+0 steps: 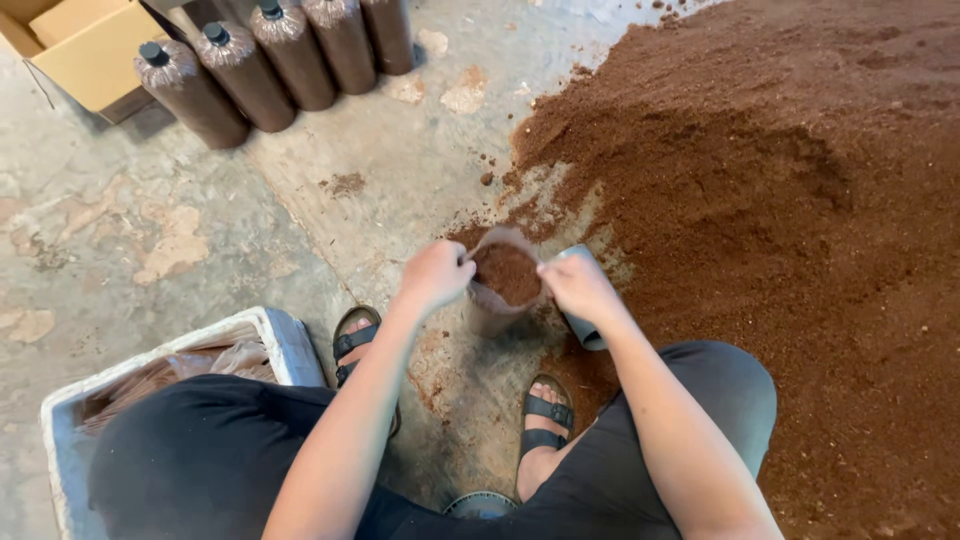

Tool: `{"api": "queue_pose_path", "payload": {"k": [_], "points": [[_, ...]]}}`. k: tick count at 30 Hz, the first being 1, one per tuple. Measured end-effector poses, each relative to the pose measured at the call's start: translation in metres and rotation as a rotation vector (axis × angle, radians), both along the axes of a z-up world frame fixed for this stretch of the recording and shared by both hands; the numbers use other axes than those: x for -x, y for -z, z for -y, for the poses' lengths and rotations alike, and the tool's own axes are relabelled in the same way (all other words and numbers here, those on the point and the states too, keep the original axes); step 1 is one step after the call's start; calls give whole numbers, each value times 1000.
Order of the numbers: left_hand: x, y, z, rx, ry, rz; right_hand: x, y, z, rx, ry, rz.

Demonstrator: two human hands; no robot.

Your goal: The person sits on the floor and fills small plastic bags with a brown granular substance from a pile. They use a cylindrical scoop to transfer the material into the bags and then tie the bags closed with their hands.

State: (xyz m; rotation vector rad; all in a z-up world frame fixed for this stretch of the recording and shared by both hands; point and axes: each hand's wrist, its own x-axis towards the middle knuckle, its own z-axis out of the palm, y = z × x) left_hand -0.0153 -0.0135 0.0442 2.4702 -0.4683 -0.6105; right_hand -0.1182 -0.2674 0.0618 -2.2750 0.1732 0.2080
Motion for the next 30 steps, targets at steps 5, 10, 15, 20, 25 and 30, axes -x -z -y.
{"api": "queue_pose_path", "payload": {"k": [5,10,15,20,25,30], "points": [[9,72,-2,-194,37,-106,0,-13,-34,233,-48,-379],[25,18,0,-261,52,-163,1,6,-48,243,-67,-393],[16,60,-3,-257,74,-134,-5,38,-41,233,-21,-332],[-6,6,-9,-189,66,-54,7,0,-28,109,60,-254],[-9,3,-6,-132,48,-39,9,-61,-42,136,-85,-314],[2,-16,-26,134,67,-503,9,-76,-36,255,-451,-573]]}}
